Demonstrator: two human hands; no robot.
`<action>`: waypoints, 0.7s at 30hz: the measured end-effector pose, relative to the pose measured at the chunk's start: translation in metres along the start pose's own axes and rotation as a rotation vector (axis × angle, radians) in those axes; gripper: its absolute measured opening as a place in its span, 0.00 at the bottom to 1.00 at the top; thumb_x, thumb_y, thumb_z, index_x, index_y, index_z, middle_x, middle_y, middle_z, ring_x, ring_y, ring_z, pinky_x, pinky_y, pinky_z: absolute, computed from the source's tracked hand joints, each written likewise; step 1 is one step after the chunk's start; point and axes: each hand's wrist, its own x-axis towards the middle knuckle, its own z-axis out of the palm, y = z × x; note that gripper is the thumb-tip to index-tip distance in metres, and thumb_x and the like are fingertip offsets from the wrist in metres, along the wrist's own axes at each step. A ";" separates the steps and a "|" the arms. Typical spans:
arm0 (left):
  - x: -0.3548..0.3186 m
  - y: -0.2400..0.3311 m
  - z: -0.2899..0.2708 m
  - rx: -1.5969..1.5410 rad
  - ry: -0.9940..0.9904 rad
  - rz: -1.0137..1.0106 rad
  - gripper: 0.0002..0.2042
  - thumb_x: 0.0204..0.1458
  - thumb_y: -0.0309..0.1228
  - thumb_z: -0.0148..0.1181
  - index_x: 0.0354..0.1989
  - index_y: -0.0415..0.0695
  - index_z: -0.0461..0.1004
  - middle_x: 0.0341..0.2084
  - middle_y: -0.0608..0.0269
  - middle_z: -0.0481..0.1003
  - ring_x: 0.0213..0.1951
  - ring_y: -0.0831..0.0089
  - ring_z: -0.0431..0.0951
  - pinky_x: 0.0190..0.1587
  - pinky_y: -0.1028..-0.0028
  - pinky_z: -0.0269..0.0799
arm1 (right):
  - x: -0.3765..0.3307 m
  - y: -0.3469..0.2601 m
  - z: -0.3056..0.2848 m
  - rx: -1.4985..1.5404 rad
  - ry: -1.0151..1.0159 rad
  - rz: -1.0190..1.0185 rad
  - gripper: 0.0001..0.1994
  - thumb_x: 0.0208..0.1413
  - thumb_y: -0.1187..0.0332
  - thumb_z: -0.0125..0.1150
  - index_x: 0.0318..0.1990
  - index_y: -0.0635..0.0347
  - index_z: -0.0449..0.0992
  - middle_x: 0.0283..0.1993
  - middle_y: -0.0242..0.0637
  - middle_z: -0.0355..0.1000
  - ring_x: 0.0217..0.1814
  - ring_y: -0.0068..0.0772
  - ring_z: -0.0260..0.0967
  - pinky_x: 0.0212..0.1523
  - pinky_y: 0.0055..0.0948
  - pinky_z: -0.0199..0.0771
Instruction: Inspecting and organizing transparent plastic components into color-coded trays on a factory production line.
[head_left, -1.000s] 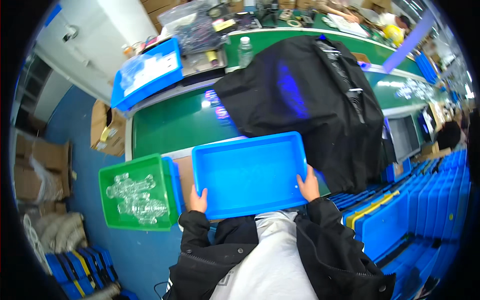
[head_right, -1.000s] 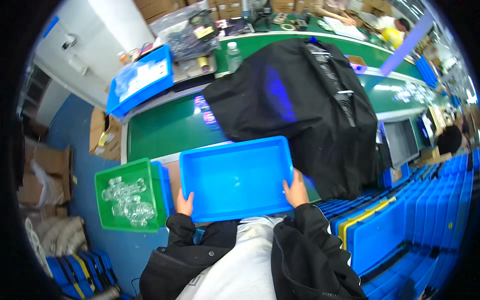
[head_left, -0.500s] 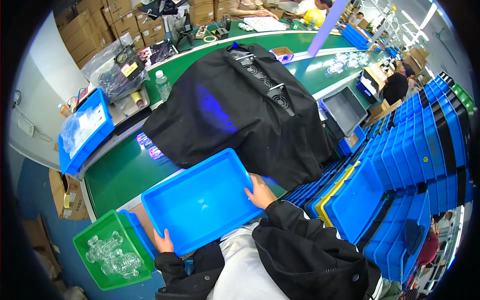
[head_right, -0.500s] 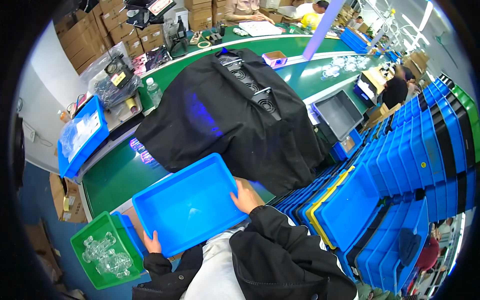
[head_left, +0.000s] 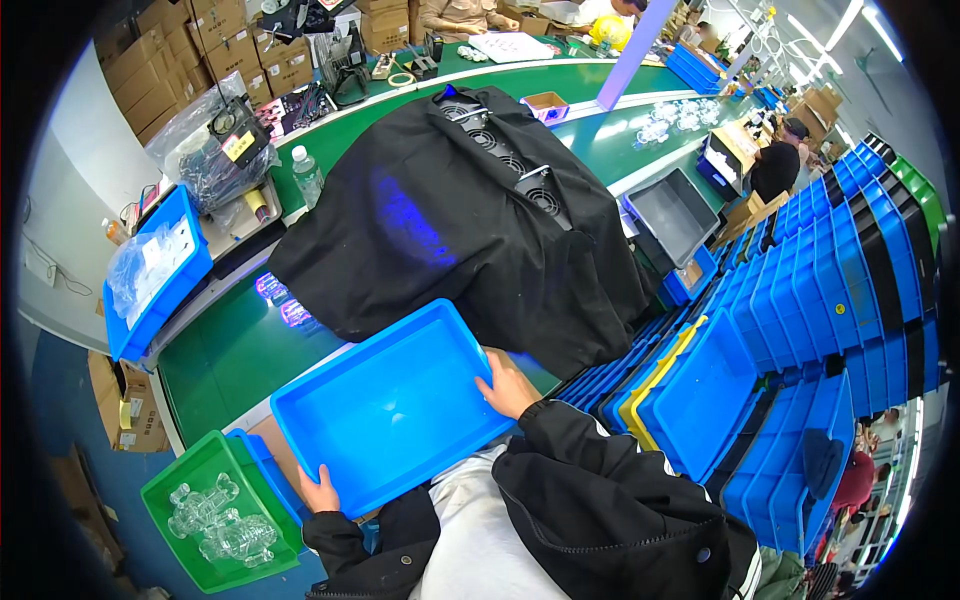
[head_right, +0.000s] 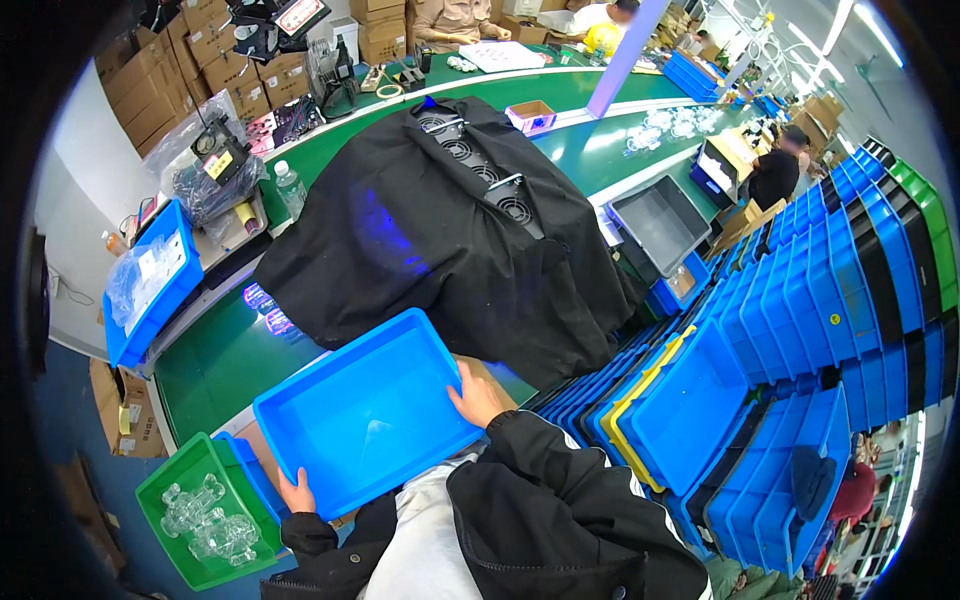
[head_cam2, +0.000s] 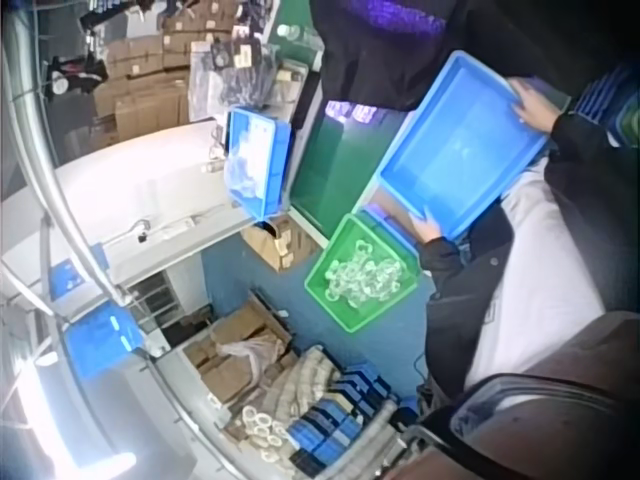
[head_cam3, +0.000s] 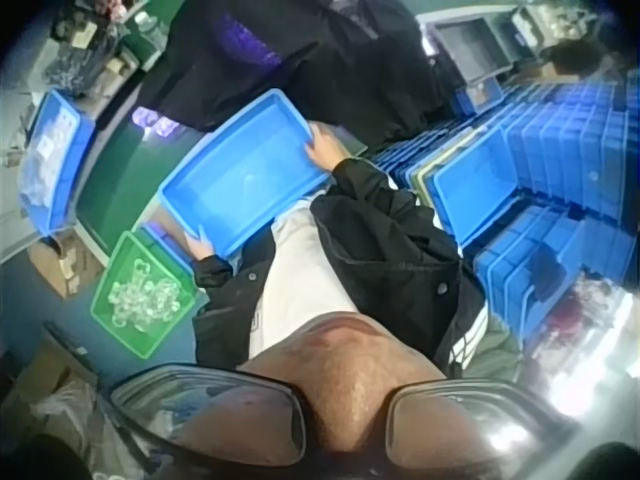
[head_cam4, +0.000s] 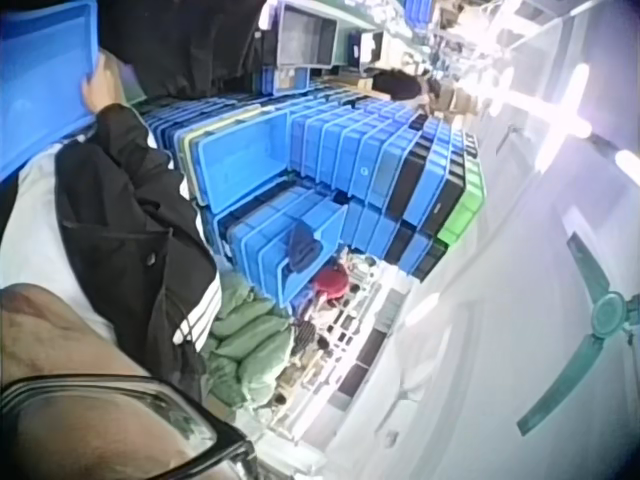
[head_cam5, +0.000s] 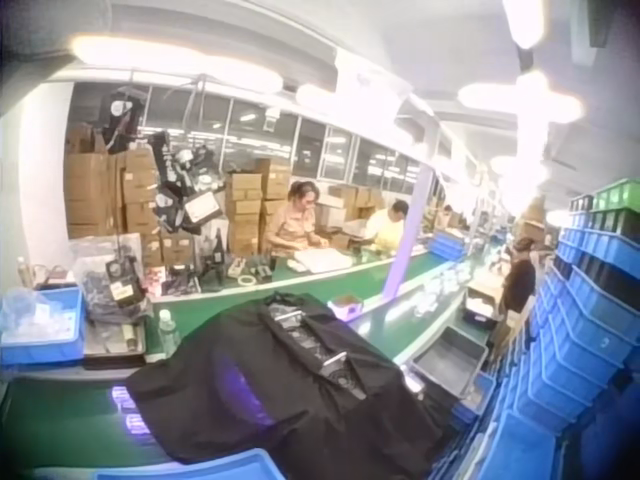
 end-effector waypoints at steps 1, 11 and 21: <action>0.000 -0.003 0.000 0.001 -0.003 0.000 0.23 0.50 0.30 0.54 0.54 0.34 0.62 0.41 0.44 0.72 0.39 0.53 0.73 0.44 0.65 0.67 | -0.001 0.000 0.001 0.000 0.000 0.004 0.23 0.53 0.65 0.52 0.56 0.60 0.57 0.35 0.56 0.72 0.29 0.56 0.70 0.33 0.43 0.70; -0.001 0.000 -0.004 -0.065 -0.006 0.024 0.19 0.49 0.31 0.55 0.49 0.39 0.66 0.38 0.51 0.74 0.35 0.58 0.74 0.41 0.67 0.68 | 0.006 0.009 0.007 -0.017 0.068 -0.180 0.24 0.50 0.66 0.54 0.55 0.63 0.58 0.48 0.55 0.66 0.43 0.59 0.67 0.43 0.43 0.68; -0.011 0.032 -0.006 -0.077 0.023 -0.065 0.18 0.49 0.31 0.55 0.47 0.38 0.66 0.34 0.47 0.74 0.32 0.53 0.75 0.37 0.63 0.69 | 0.003 0.005 0.008 0.102 0.090 -0.253 0.24 0.49 0.71 0.53 0.55 0.63 0.58 0.47 0.55 0.68 0.44 0.60 0.67 0.43 0.44 0.67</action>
